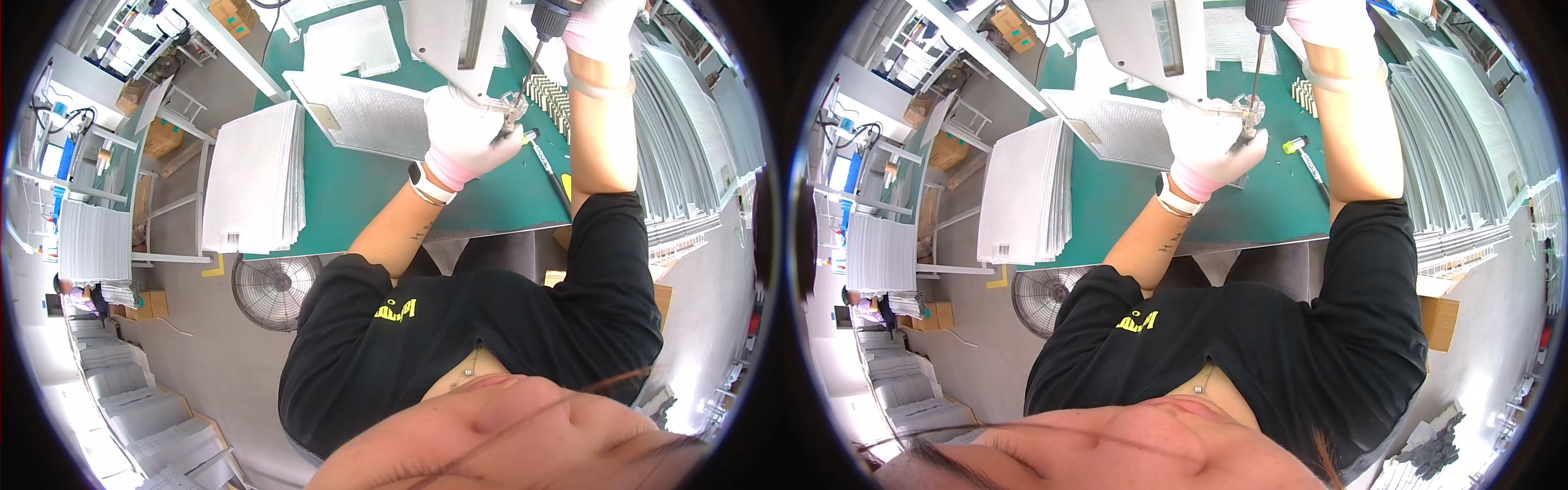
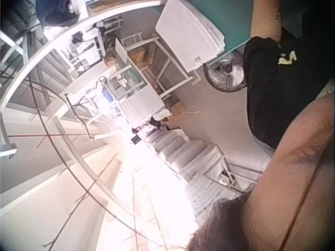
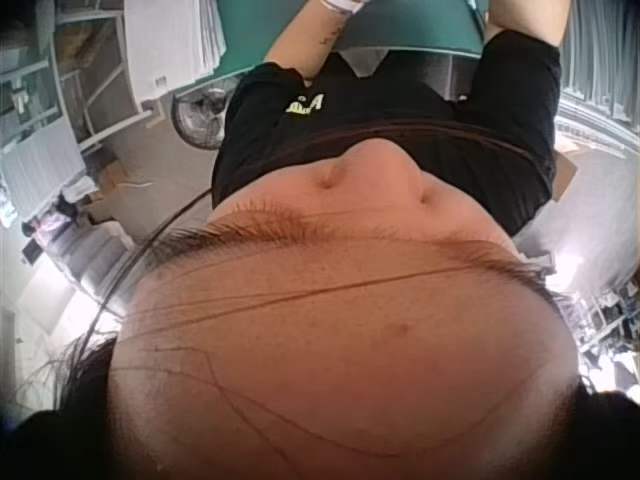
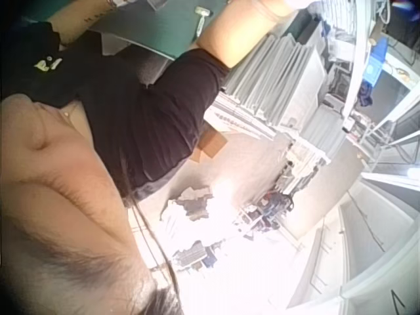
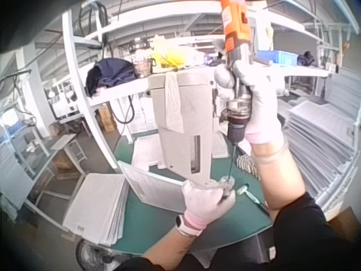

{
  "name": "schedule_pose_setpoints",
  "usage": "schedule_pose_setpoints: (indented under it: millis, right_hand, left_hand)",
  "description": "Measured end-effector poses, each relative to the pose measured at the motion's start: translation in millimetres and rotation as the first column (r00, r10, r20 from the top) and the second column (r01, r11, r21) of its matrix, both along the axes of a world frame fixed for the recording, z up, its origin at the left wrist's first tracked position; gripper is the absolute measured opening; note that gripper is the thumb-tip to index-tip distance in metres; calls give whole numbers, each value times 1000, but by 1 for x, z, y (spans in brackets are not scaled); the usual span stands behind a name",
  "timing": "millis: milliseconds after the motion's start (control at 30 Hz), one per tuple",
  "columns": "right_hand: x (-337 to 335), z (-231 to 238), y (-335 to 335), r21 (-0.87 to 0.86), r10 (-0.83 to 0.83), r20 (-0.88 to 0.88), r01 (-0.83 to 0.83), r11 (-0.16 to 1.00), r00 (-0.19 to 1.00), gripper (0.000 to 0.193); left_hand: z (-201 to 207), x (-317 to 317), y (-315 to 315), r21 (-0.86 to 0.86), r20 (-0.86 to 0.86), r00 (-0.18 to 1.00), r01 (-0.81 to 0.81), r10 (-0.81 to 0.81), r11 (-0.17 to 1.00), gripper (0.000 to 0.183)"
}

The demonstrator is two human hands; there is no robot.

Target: The person assembles white mesh panels by placing them into metal frames and securing them with a handheld power tool. They repeatedly pick up mesh sheets, align them with frames, and use a screwdriver to fasten the components together on a green workbench.

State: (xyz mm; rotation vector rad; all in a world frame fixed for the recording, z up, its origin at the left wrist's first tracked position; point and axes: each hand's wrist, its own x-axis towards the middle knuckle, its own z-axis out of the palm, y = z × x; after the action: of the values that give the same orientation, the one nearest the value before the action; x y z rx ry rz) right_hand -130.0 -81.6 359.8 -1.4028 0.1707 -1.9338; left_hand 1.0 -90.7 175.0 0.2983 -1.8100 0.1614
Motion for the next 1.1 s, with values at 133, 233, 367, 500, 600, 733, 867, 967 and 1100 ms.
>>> schedule_pose_setpoints:
  millis: [133, 233, 367, 500, 600, 733, 867, 967, 1100]
  right_hand:
    - [1, 5, -2, -30, 71, -116, -75, 997, 991, 45]
    - [2, -1, -12, 34, 189, -246, -187, 982, 951, 42]
    - [6, -28, -21, 168, 429, -284, -396, 903, 858, 53]
    - [8, -54, -31, 244, 441, 80, -447, 861, 894, 60]
    - [7, -65, -41, 190, 532, 150, -552, 812, 833, 51]
    - [9, -79, -48, 237, 487, 185, -520, 821, 854, 46]
    - [14, -86, -47, 249, 472, 202, -511, 823, 858, 42]
    - [17, -89, -41, 254, 453, 208, -495, 831, 867, 40]
    - [20, -95, -36, 257, 426, 220, -473, 843, 878, 36]
  left_hand:
    - [-4, -2, 3, 33, 30, 997, -68, 67, 997, 15]
    - [-8, -7, 5, 148, -60, 998, 43, -34, 988, 14]
    - [-12, -8, -2, 107, -66, 992, 119, -112, 987, 19]
    - [-11, -5, -7, 38, 87, 984, 151, -154, 988, 23]
    - [-4, -3, -1, 195, 73, 989, 115, -132, 974, 24]
    - [8, -2, 6, 209, 147, 986, 49, -81, 977, 28]
    - [6, 1, 8, 23, 172, 983, -63, 58, 998, 29]
    - [-8, 6, 8, 5, 209, 970, -129, 125, 992, 24]
    - [-26, 11, 1, 151, 293, 956, -37, -9, 988, 32]
